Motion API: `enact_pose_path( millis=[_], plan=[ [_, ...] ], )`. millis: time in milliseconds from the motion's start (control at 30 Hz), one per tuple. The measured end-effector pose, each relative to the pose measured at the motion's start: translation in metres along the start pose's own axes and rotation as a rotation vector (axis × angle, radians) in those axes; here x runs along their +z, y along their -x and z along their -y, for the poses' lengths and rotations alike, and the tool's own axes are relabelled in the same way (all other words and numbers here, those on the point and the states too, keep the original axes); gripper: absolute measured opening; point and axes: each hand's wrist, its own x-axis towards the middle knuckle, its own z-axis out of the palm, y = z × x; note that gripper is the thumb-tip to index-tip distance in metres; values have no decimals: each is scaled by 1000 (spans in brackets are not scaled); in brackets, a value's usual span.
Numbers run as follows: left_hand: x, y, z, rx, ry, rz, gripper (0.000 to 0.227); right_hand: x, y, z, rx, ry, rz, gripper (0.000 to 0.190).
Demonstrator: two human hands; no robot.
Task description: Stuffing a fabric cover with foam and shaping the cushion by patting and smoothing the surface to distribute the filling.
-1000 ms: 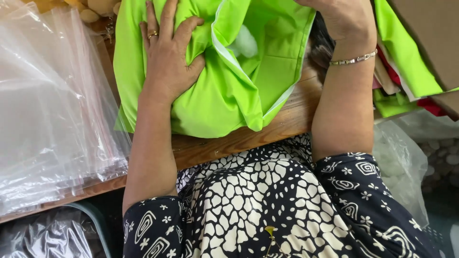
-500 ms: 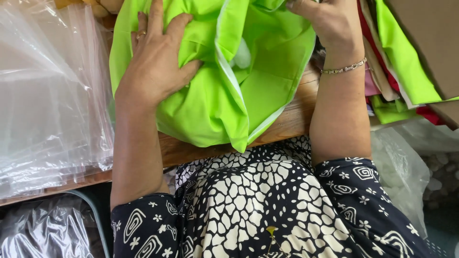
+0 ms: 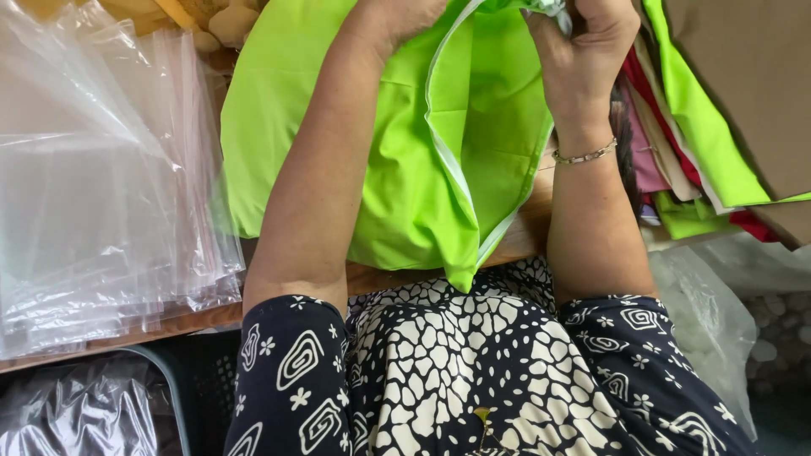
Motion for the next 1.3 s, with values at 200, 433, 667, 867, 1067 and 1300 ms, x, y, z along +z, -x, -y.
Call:
enact_pose_path(
  millis=[200,433,667,867,1067,1300],
  plan=[
    [24,-21,47,-165,511,121,51,17,-4,31,-296,328,-44,39],
    [25,-11,49,-85,445,82,29,30,-2,51,-168,104,215,20],
    [10,-1,63,-71,604,10,21,19,-2,28,41,103,148,26],
    [12,-7,57,-227,588,-19,31,26,3,39,-32,143,249,19],
    [14,-7,66,1,612,-15,12,9,-7,49,290,-163,461,12],
    [16,-6,64,-2,550,59,9,18,-7,55,35,16,435,25]
  ],
)
